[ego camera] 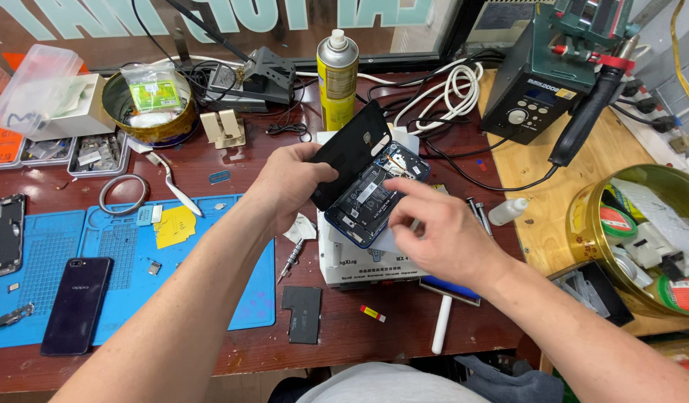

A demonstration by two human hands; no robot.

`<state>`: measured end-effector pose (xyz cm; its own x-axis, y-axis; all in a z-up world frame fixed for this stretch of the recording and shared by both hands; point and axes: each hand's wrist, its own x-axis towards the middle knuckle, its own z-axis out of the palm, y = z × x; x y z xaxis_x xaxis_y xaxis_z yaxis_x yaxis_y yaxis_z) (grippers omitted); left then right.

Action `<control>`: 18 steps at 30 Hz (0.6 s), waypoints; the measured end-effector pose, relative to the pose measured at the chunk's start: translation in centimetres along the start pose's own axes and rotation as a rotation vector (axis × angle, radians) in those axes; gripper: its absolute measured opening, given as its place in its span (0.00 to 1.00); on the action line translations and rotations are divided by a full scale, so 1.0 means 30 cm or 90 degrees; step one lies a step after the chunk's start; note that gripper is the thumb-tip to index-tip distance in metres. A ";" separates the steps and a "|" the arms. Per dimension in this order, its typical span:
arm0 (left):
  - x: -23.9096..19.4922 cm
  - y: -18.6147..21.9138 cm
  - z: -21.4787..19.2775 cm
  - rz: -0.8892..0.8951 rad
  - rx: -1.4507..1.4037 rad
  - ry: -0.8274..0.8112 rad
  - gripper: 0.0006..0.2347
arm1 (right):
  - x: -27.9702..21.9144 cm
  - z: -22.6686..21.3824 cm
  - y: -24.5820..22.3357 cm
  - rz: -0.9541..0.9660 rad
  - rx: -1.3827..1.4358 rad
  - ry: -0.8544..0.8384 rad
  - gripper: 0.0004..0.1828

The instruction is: The person disassembles a smartphone, removes the back cover and battery, and uses a screwdriver to unscrew and remove a small internal component. The device remains open on the workbench at the end.

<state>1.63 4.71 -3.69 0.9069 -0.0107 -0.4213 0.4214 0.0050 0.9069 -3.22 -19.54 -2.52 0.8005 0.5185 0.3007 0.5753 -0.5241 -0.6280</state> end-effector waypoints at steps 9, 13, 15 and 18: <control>-0.019 -0.027 0.007 0.020 -0.031 0.060 0.11 | 0.028 -0.139 0.436 0.339 -0.163 0.144 0.09; -0.038 -0.038 0.034 0.020 -0.022 0.125 0.11 | 0.090 -0.123 0.624 0.414 -0.211 -0.017 0.12; -0.043 -0.040 0.040 0.034 -0.018 0.138 0.11 | 0.101 -0.102 0.677 0.445 -0.216 -0.056 0.10; -0.046 -0.037 0.046 0.021 0.008 0.146 0.09 | 0.116 -0.082 0.723 0.483 -0.188 -0.076 0.09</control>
<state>-0.09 3.35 -4.10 0.8988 0.2175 -0.3806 0.3922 -0.0113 0.9198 12.46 -30.77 -13.34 0.9758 0.0117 -0.2183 -0.0807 -0.9088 -0.4094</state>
